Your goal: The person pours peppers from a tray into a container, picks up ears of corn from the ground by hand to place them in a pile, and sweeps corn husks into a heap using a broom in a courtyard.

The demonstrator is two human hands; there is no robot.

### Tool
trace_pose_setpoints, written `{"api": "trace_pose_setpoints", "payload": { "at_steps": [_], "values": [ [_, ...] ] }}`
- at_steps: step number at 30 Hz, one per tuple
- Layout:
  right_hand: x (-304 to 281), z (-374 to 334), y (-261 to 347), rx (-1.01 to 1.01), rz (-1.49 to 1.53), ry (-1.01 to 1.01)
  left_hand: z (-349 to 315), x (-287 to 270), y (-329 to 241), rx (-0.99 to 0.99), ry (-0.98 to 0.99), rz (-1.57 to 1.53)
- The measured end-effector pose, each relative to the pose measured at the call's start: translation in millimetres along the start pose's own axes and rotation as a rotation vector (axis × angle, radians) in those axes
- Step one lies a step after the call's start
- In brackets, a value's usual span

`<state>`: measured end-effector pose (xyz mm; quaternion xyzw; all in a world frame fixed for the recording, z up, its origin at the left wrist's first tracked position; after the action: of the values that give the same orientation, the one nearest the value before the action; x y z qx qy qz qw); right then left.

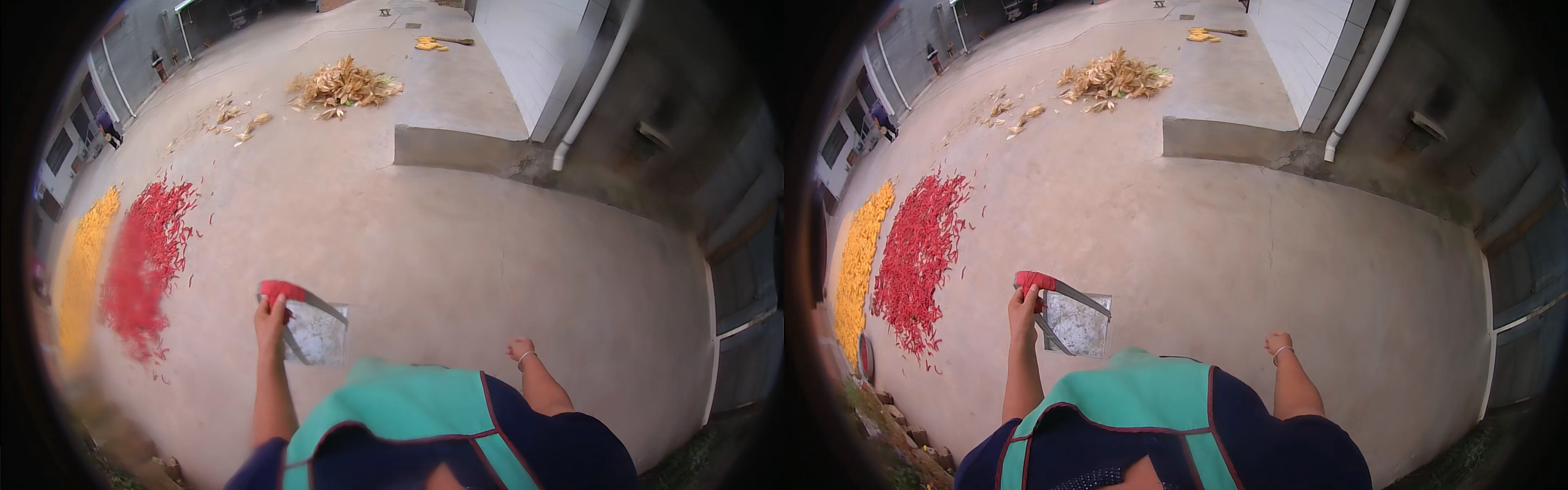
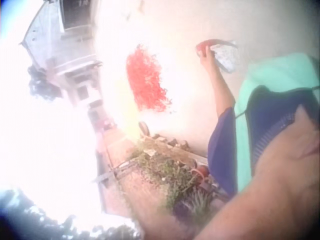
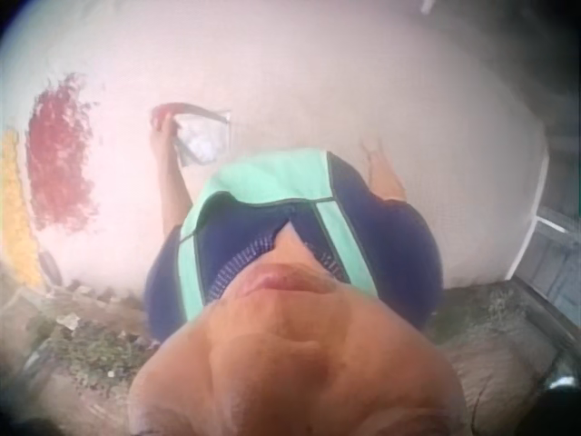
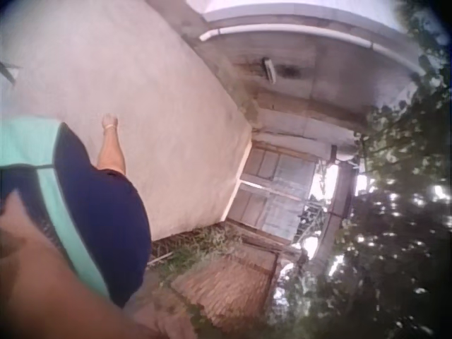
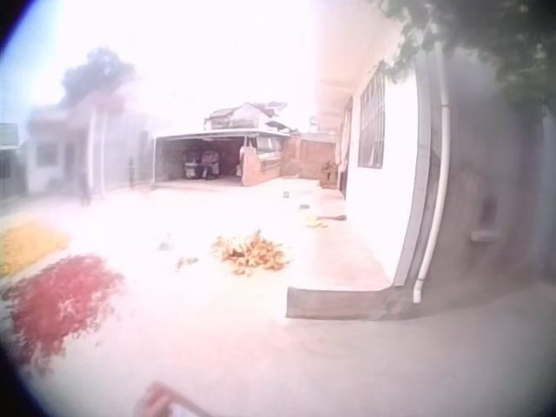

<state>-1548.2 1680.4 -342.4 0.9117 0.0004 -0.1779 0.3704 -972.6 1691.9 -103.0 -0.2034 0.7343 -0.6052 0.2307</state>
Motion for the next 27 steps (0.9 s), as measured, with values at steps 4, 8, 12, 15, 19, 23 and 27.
{"api": "trace_pose_setpoints", "payload": {
  "at_steps": [4,8,12,15,19,23,27],
  "values": [
    [82.7,112.2,227.6,-0.323,0.011,0.036,104.0,1.9,-8.8,0.020,-0.160,-0.086],
    [183.0,152.8,347.2,-0.463,0.217,0.198,226.4,13.7,-9.6,-0.014,-0.240,-0.147],
    [257.9,181.0,401.0,-0.202,0.067,0.302,354.5,56.0,-44.7,-0.015,-0.236,-0.193],
    [286.0,220.2,436.0,-0.124,0.060,0.282,435.9,89.6,-81.1,0.003,-0.179,-0.197],
    [309.0,297.8,506.4,-0.149,0.187,0.250,555.6,141.0,-113.4,-0.006,-0.138,-0.216],
    [352.2,374.3,620.5,-0.209,0.266,0.255,667.5,191.8,-138.7,-0.021,-0.121,-0.240],
    [428.1,431.5,790.6,-0.305,0.197,0.337,779.3,247.1,-194.1,0.049,-0.098,-0.344]
  ]
}}
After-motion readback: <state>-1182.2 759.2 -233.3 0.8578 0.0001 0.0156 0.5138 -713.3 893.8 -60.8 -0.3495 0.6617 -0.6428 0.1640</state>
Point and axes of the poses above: each hand's wrist, its own z-axis towards the middle knuckle, its own x-axis out of the palm, y = z × x, the point moved 1 cm from there along z, towards the middle knuckle, and after that the axes turned 3 degrees about -x, right-handed, at the moved point
